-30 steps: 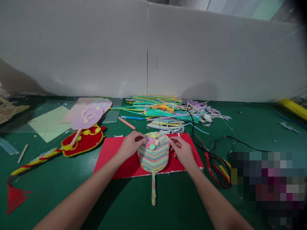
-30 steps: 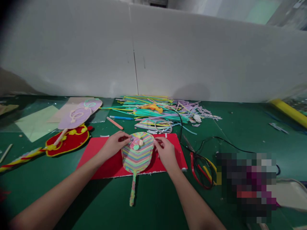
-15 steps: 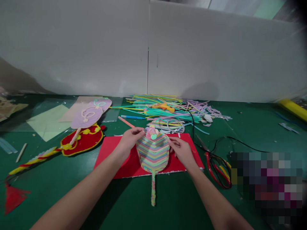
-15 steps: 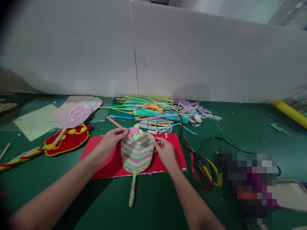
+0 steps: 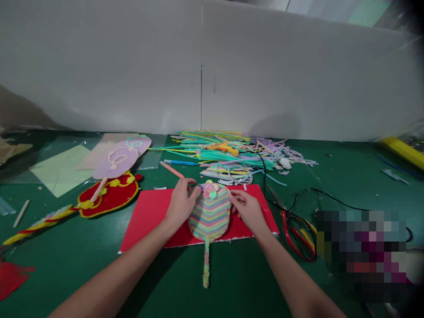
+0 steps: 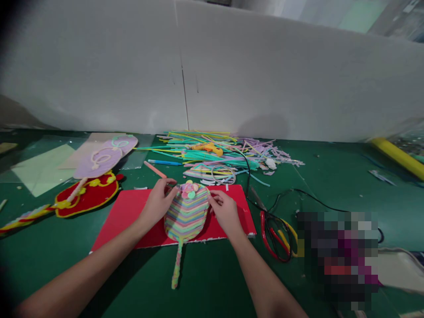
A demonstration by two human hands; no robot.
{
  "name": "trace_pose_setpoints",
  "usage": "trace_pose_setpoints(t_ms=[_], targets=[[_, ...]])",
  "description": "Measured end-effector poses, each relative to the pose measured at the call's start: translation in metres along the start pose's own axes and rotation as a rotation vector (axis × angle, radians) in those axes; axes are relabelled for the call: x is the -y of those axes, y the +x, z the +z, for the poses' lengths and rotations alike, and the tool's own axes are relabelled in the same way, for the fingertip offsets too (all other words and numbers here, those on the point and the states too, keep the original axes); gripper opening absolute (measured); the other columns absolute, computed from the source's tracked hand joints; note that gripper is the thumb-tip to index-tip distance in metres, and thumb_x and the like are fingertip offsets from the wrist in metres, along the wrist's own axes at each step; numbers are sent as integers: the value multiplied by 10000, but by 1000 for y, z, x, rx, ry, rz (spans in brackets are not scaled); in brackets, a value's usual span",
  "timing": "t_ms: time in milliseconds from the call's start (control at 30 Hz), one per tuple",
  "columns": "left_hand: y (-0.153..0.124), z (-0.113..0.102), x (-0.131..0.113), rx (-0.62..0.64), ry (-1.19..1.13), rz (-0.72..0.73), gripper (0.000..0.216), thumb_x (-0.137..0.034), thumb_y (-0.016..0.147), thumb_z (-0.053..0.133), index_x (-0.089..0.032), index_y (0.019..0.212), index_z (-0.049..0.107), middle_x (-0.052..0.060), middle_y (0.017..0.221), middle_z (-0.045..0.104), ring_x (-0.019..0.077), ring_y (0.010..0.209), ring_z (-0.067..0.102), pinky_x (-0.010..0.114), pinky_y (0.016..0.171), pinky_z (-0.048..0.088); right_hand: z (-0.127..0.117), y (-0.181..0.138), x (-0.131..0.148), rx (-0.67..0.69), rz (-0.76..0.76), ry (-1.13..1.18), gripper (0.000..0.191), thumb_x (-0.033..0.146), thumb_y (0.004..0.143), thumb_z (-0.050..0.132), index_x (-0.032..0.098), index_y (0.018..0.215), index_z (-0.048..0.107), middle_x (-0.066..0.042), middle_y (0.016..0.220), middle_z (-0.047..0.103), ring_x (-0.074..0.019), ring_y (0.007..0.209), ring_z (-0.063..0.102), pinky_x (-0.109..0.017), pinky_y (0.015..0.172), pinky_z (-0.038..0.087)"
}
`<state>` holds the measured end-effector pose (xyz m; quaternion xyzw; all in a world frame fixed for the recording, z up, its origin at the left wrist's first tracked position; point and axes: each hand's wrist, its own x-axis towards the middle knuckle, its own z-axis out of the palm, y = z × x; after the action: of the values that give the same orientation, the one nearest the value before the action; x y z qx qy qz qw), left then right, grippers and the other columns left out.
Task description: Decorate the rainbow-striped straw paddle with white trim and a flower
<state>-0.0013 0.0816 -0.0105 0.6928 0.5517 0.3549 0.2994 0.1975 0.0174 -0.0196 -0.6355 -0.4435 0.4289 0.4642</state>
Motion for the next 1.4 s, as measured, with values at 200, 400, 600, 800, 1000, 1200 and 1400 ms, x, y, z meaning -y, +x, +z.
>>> trace_pose_setpoints(t_ms=[200,400,600,800,1000,1200,1400], targets=[[4,-2,-1,101,18,-10,225,-273,793,524,-192,986,606,56,934,622,216,905,561,345,792,451,-2,0,3,4,6,17,412,486,711,601,155,954,631,-20,637,622,-123,471,538,-200,342,345],[2,-6,-2,133,-23,-33,216,-319,822,490,-196,945,617,41,916,647,182,803,601,307,714,486,-9,-3,9,75,19,9,372,443,697,631,141,913,632,8,563,586,-113,454,528,-213,384,399],[-4,-8,-8,110,16,200,347,-335,841,511,-232,1170,550,69,1144,579,208,1087,531,359,937,422,-8,-6,9,125,14,-15,383,450,753,589,157,1000,602,11,619,587,-123,514,571,-226,443,451],[-12,-3,-10,279,146,373,445,-343,879,470,-302,1321,435,44,1395,446,214,1286,384,418,1052,317,-8,-5,6,125,7,-44,352,427,776,572,158,1000,606,10,638,581,-126,543,581,-232,471,471],[-12,-1,-8,372,224,333,407,-400,904,402,-313,1297,463,2,1360,500,191,1310,369,442,1079,265,-8,-6,5,120,11,-56,355,419,776,573,156,1010,614,9,644,576,-127,558,579,-237,482,487],[-11,1,-5,386,227,303,418,-424,902,401,-297,1294,469,-3,1358,502,191,1321,351,437,1090,242,-6,-6,4,119,6,-75,354,416,778,565,153,1009,614,3,660,581,-131,568,577,-252,504,498],[-11,1,-2,387,226,307,417,-435,897,402,-303,1286,476,-6,1348,513,194,1321,350,443,1100,219,-14,-5,11,-51,-173,-303,275,391,828,511,178,923,656,-48,782,639,-173,682,606,-305,622,503]])
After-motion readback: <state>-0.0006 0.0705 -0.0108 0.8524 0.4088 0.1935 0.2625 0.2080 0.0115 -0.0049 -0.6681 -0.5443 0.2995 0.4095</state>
